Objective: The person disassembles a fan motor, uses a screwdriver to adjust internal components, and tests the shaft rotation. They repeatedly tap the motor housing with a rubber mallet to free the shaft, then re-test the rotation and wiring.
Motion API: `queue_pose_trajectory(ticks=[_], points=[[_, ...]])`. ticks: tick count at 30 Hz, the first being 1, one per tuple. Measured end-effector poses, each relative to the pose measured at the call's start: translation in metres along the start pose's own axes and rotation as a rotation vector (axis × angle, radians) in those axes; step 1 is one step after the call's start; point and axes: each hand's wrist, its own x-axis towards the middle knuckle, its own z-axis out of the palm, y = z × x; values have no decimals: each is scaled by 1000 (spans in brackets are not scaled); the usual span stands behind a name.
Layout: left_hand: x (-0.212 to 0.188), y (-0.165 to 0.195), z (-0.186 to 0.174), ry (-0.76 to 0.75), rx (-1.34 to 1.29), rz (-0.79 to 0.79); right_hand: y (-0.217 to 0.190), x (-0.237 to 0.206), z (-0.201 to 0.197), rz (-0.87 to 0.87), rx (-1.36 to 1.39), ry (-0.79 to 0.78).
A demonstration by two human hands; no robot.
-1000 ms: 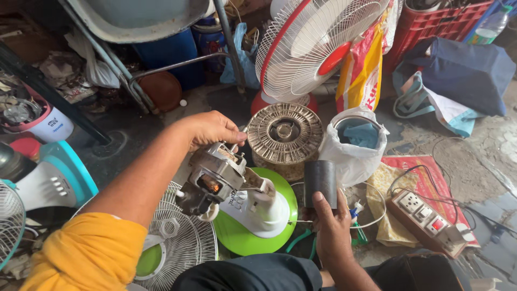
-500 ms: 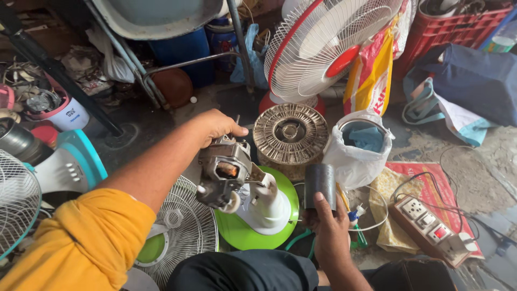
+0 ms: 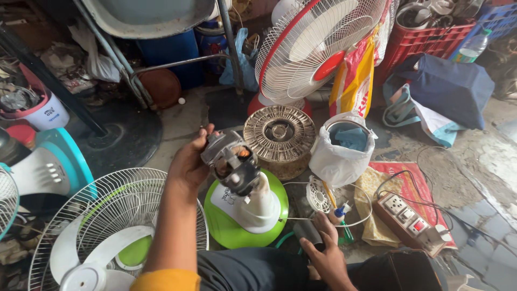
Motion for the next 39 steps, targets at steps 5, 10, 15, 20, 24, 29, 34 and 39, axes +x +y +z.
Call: queue_pose_trajectory(ticks=[5, 10, 15, 20, 24, 29, 34, 39], points=[[-13, -27, -17, -30, -181, 362, 9, 2, -3, 334, 39, -73], [-33, -54, -16, 99, 16, 699, -30, -3, -19, 844, 886, -63], [-58, -57, 5, 420, 402, 849, -90, 15, -15, 468, 980, -201], [-92, -41, 7, 466, 1461, 1085, -151, 46, 0, 54, 720, -60], [-98, -31, -6, 301, 1699, 1238, -201, 56, 4, -289, 448, -17], [-89, -8, -18, 317, 1434, 616, -260, 54, -7, -476, 271, -9], [-93, -7, -8, 320, 1358, 330, -311, 56, -9, -885, -15, 119], [-93, -29, -2, 377, 1587, 1237, -335, 61, -4, -734, -471, 146]])
